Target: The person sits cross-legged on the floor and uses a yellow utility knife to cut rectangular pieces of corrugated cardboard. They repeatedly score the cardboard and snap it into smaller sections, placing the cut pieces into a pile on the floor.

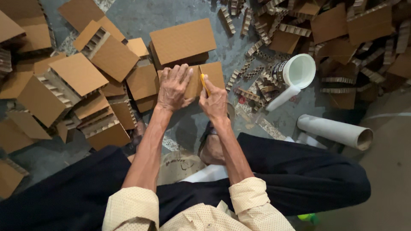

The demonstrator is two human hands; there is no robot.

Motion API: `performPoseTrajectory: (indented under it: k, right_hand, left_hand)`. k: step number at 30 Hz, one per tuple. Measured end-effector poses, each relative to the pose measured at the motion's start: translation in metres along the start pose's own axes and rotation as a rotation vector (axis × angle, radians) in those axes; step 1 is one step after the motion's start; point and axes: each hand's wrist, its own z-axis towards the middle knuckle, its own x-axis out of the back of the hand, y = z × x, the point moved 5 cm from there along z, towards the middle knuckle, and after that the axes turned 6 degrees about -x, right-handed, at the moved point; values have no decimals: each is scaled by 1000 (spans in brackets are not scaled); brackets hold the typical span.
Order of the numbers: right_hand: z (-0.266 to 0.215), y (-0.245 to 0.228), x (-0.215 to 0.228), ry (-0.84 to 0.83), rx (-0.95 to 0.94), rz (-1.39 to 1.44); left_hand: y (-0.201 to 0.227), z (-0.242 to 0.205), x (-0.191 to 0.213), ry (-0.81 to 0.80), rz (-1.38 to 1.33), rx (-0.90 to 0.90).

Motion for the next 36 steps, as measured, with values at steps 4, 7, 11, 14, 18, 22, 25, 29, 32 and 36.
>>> performPoseTrajectory:
  k: [4, 7, 11, 14, 18, 22, 25, 29, 32, 36]
  right_hand:
    - [-10, -4, 11, 17, 8, 33]
    - [-24, 2, 15, -64, -137, -106]
    - [-44, 9, 17, -56, -120, -59]
    - [-54, 15, 16, -35, -112, -50]
    - [-64, 13, 18, -24, -82, -82]
    - [-75, 14, 21, -78, -144, -120]
    - [-77, 12, 22, -67, -116, -70]
    - [-89, 11, 32, -86, -205, -84]
    - [-90, 2, 43, -23, -156, -89]
    - [-61, -16, 44, 88, -168, -43]
  left_hand:
    - [0, 2, 0, 10, 1, 3]
    - [-1, 0, -2, 29, 12, -1]
    - [0, 0, -7, -9, 23, 9]
    - [2, -2, -8, -27, 1, 8]
    - [0, -2, -6, 4, 28, 0]
    - [0, 0, -6, 1, 39, 7]
    - [1, -4, -5, -14, 25, 6]
    - [1, 1, 2, 2, 20, -4]
    - [3, -1, 6, 24, 8, -10]
    - [0, 0, 1, 2, -22, -7]
